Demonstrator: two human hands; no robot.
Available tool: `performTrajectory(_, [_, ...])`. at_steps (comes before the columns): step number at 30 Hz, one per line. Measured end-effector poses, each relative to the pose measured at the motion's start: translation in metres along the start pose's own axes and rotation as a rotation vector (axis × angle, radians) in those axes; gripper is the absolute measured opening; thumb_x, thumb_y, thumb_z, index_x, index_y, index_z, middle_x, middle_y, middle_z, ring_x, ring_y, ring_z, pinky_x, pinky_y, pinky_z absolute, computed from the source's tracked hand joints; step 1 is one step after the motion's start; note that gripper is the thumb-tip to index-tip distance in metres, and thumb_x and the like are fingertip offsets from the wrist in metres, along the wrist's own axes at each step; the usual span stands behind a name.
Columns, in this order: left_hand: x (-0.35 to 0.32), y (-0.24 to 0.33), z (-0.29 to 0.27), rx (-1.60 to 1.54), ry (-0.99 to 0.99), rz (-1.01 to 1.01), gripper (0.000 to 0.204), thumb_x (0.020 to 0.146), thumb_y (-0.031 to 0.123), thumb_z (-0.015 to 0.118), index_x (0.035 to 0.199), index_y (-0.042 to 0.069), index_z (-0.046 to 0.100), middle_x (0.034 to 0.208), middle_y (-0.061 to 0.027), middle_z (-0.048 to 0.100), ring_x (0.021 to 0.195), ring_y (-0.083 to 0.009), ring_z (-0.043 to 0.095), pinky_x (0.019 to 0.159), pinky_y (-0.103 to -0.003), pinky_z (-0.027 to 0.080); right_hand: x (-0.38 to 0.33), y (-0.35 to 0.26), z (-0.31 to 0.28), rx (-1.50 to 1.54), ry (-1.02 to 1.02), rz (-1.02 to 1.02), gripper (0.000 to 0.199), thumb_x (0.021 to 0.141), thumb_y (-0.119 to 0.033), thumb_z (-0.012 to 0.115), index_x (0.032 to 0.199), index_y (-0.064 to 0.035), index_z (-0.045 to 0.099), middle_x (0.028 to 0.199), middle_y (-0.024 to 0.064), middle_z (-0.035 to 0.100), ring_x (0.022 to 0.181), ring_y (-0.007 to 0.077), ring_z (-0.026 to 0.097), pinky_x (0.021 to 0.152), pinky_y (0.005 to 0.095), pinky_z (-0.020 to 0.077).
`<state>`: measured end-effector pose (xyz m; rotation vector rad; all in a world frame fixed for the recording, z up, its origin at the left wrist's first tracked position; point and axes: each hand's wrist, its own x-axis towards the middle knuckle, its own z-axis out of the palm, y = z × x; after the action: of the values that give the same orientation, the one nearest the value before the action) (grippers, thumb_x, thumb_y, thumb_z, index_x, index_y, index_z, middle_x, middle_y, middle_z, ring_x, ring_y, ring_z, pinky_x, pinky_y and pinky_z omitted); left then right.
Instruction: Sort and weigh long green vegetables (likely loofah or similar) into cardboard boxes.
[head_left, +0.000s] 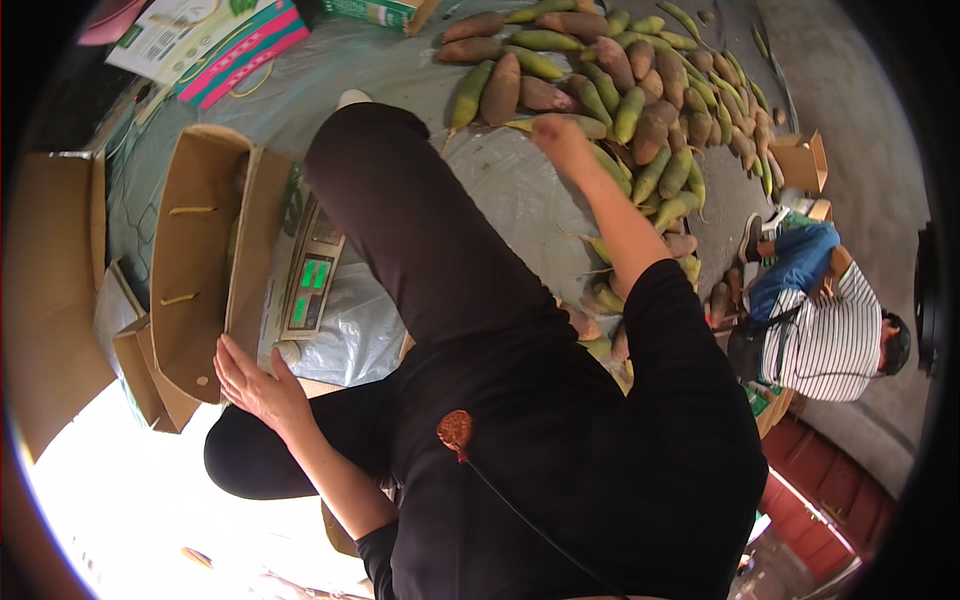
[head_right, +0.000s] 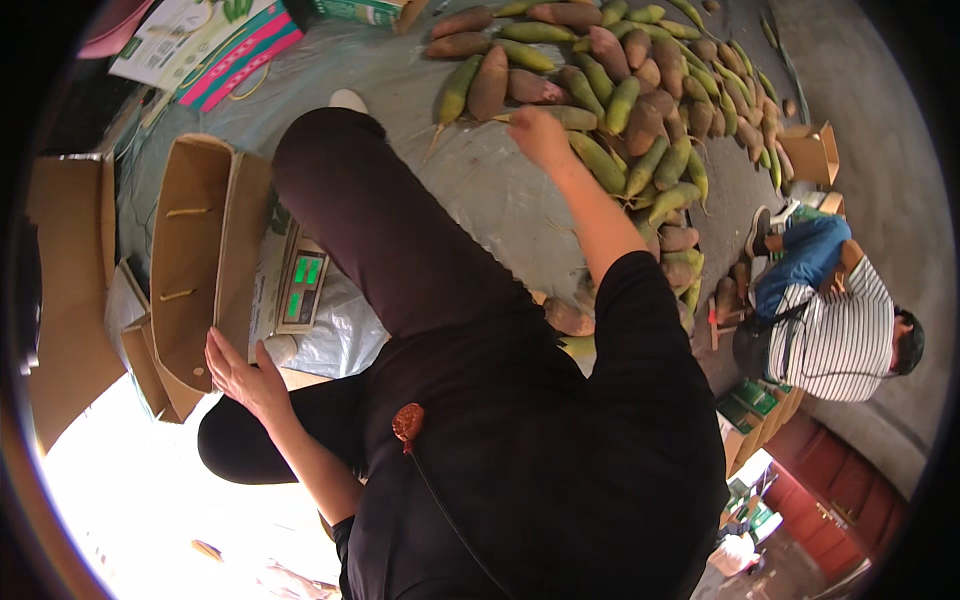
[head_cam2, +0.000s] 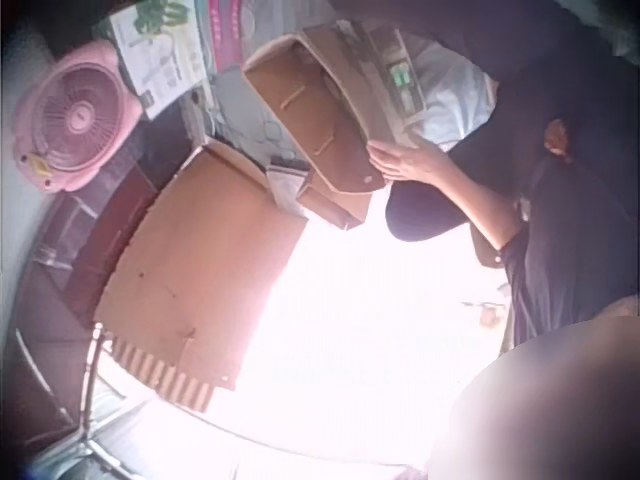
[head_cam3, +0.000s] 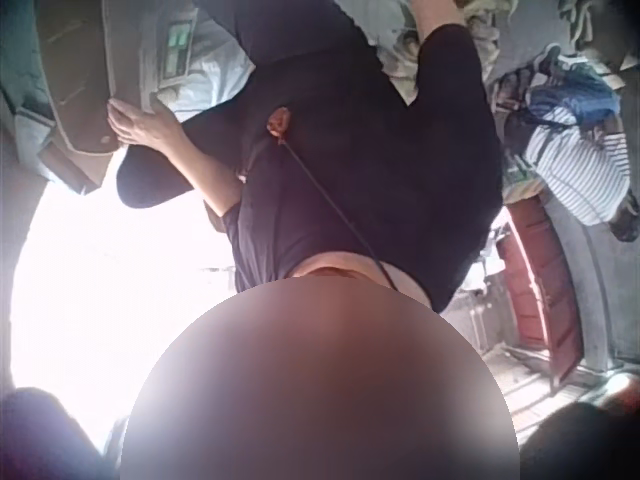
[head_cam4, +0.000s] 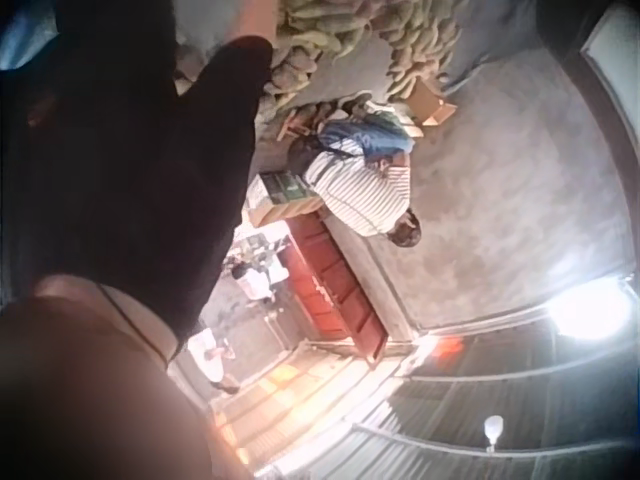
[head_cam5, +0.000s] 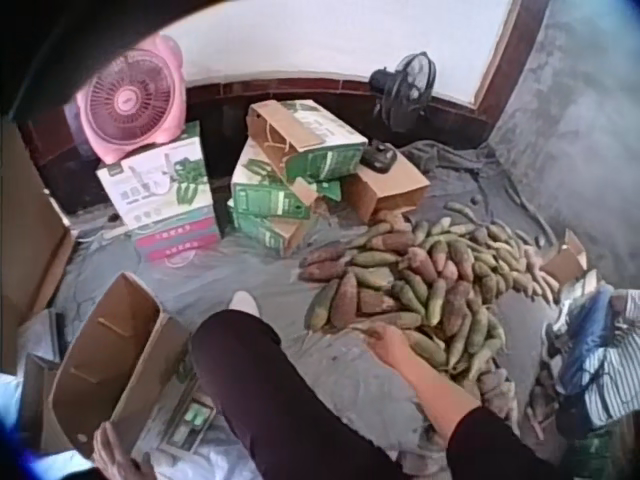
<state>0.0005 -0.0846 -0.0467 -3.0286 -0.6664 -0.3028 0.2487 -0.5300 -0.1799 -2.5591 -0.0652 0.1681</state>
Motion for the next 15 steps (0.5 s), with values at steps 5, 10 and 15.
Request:
performTrajectory(5, [-0.001,-0.001,0.003,0.012,-0.004,0.009,0.069,0.078,0.018,0.065,0.138,0.006,0.036,0.136,-0.0153,0.041,0.125,-0.0328,0.038,0.102,-0.047,0.03,-0.101,0.099,0.052,-0.09,-0.148,0.349,0.026,0.075,-0.023,0.065,0.095,-0.0071,0.067,0.094,0.0155,0.066,0.092,0.0338,0.062,0.08,0.0401,0.0487])
performTrajectory(10, [0.001,0.001,0.005,0.01,-0.007,0.039,0.068,0.078,0.019,0.065,0.139,0.007,0.036,0.136,-0.0147,0.041,0.123,-0.0337,0.04,0.102,-0.047,0.032,-0.146,0.154,0.034,0.118,0.012,0.784,0.028,0.076,-0.023,0.066,0.097,-0.0052,0.066,0.09,0.0154,0.066,0.084,0.0304,0.065,0.075,0.0379,0.05])
performTrajectory(15, [0.001,-0.001,0.007,0.071,-0.014,0.024,0.068,0.079,0.017,0.064,0.139,0.007,0.034,0.136,-0.0155,0.04,0.123,-0.0346,0.04,0.101,-0.047,0.034,-0.137,0.163,0.006,0.838,0.409,1.291,0.035,0.085,-0.013,0.062,0.117,-0.0047,0.053,0.099,0.0097,0.061,0.075,0.0247,0.063,0.057,0.038,0.0474])
